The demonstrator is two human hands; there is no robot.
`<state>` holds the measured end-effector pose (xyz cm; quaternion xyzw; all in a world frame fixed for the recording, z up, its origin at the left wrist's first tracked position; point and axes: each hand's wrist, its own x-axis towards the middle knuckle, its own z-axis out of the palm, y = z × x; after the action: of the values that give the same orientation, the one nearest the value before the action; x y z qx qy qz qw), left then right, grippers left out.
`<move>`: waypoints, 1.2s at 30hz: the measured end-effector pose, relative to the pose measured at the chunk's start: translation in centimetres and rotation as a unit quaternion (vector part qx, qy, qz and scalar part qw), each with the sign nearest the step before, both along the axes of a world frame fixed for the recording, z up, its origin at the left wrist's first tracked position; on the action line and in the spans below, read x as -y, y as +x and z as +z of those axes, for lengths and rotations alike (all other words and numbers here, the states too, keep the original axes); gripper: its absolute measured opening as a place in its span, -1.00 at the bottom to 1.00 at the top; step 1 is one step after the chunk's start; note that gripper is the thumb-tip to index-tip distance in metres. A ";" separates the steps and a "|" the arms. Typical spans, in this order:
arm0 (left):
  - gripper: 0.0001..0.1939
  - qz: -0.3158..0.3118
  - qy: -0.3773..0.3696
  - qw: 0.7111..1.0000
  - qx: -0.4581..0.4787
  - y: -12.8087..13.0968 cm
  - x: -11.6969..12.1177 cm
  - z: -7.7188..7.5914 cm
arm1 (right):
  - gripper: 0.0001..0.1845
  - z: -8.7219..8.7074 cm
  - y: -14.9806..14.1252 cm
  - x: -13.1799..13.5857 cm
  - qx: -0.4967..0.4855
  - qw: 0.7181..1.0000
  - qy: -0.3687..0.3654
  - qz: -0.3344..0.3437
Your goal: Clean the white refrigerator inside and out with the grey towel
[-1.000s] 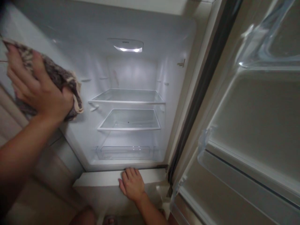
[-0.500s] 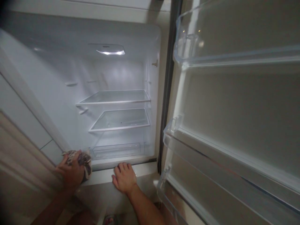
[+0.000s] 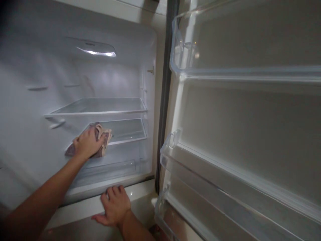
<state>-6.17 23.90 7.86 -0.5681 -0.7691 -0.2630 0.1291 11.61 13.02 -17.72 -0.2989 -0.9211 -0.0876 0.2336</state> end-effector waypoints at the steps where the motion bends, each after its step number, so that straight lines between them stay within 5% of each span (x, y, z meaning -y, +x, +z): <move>1: -0.28 -0.026 -0.067 0.997 -0.019 -0.3 -1.6 0.0 | -0.04 -0.2 -0.1 0.0 -0.002 1.000 0.003 -0.002; 4: -0.37 -0.092 -0.166 0.980 -0.063 -1.7 -5.7 -0.4 | 0.02 -0.7 -0.4 -0.1 -0.019 1.000 0.013 -0.010; 13: -0.48 -0.098 -0.187 0.976 -0.049 -0.6 -13.6 0.1 | 0.04 -4.5 -2.2 -1.2 -0.079 0.994 0.075 -0.026; 20: -0.49 -0.158 -0.189 0.969 -0.035 2.8 -18.6 1.1 | -0.65 -6.1 -4.0 -1.9 -0.041 0.996 0.070 -0.048; 24: -0.50 -0.224 -0.174 0.957 -0.050 7.2 -20.7 0.4 | -0.75 -6.3 -4.1 -1.6 -0.043 0.995 0.072 -0.061; 29: -0.46 -0.285 -0.155 0.943 -0.068 11.5 -19.8 -0.1 | -0.58 -5.6 -2.3 -1.2 -0.015 0.999 0.033 -0.039; 33: -0.48 -0.306 -0.153 0.936 -0.079 12.3 -15.9 0.1 | -0.02 -3.7 -1.2 -1.0 -0.007 0.999 0.029 -0.025; 36: -0.47 -0.323 -0.152 0.931 -0.081 12.2 -12.2 0.1 | 0.12 -2.5 -1.1 -0.8 -0.020 0.999 0.032 -0.037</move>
<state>6.02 36.15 7.95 -0.8181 -0.5615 -0.1234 0.0116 10.47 13.82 -20.26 -0.3266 -0.9013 -0.1198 0.2581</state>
